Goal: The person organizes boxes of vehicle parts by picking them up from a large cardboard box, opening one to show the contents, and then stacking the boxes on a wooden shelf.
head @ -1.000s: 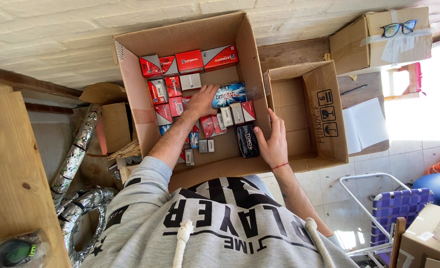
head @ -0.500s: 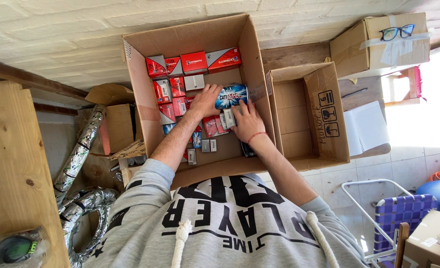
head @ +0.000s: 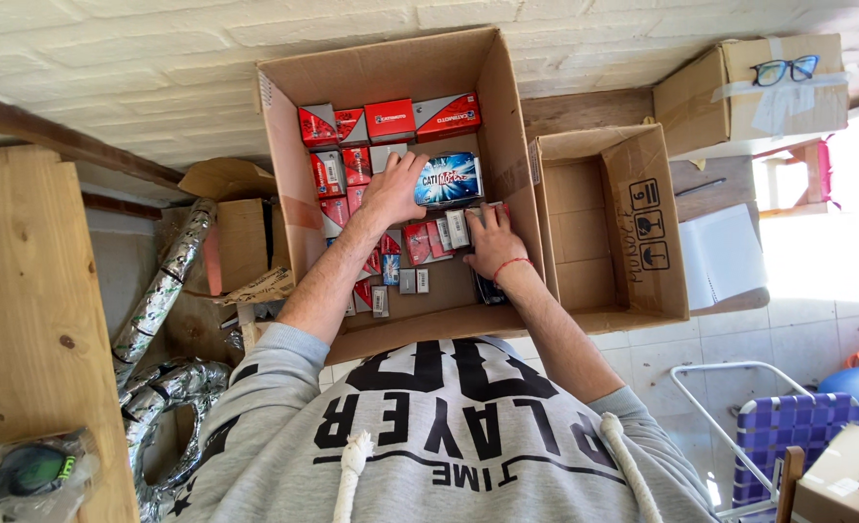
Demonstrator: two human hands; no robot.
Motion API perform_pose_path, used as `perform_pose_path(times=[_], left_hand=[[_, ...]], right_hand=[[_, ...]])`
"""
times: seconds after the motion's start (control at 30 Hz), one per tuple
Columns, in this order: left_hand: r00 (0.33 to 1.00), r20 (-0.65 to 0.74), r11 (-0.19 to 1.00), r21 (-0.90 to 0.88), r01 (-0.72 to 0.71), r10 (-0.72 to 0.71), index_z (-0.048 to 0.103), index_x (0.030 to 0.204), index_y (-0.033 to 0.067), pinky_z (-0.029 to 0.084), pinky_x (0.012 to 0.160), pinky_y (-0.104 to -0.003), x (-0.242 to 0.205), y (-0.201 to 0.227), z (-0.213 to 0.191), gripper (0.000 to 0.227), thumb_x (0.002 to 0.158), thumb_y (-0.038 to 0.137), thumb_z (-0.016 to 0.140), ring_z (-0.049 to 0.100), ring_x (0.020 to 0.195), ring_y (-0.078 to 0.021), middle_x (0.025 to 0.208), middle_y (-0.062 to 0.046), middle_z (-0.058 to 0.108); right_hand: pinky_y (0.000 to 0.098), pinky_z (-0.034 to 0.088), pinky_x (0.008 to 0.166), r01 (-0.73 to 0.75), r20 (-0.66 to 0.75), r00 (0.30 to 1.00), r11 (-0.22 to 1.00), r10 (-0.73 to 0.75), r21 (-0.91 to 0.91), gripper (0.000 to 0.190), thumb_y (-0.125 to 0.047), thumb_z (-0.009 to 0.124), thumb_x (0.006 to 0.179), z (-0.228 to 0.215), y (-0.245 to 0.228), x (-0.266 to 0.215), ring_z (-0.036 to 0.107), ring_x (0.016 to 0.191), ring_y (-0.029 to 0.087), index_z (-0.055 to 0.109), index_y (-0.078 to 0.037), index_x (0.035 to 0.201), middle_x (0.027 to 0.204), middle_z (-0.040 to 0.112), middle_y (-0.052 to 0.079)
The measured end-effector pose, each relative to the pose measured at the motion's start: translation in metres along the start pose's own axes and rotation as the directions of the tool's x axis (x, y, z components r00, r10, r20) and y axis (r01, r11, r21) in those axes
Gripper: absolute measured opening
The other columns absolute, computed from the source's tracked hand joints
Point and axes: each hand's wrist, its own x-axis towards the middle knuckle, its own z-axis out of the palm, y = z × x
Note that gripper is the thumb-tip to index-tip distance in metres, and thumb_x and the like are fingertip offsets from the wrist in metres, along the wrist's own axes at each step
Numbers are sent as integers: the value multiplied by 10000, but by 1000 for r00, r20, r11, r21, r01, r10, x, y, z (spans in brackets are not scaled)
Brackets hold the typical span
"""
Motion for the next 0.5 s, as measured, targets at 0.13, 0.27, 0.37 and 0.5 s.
perform_pose_path(times=[0.13,0.27,0.37,0.5], left_hand=[[998,-32,998,-10,54,-54,445,1623,123,688,885,-601,-19,3,-28,1074,682,336,915,470,1307,-324,1344,-77,538],[987,-82,990,-32,137,-139,455,1651,109,694,849,-565,-43,14,-58,1063,721,307,931,494,1315,-319,1385,-109,596],[978,-119,984,-76,162,-170,456,1655,116,686,857,-602,-63,28,-86,1046,739,300,926,491,1343,-339,1426,-121,605],[964,-183,972,-166,165,-194,441,1666,142,666,869,-622,-81,28,-97,1040,769,328,933,486,1366,-344,1474,-127,590]], right_hand=[[490,590,1166,-3,-51,999,1000,2,-16,1008,-545,931,811,-1,0,6,390,1616,445,475,-248,1660,1702,382,157],[473,612,1130,-6,-104,995,999,2,-40,920,-568,920,821,-11,-5,0,428,1599,419,552,-246,1600,1667,435,157],[468,622,1111,-26,-118,993,999,20,-43,908,-575,913,831,-18,-8,-3,442,1595,392,556,-256,1602,1660,456,143],[479,631,1094,-15,-137,991,1000,12,-21,907,-563,903,846,-10,-3,2,456,1591,376,545,-241,1614,1656,476,141]])
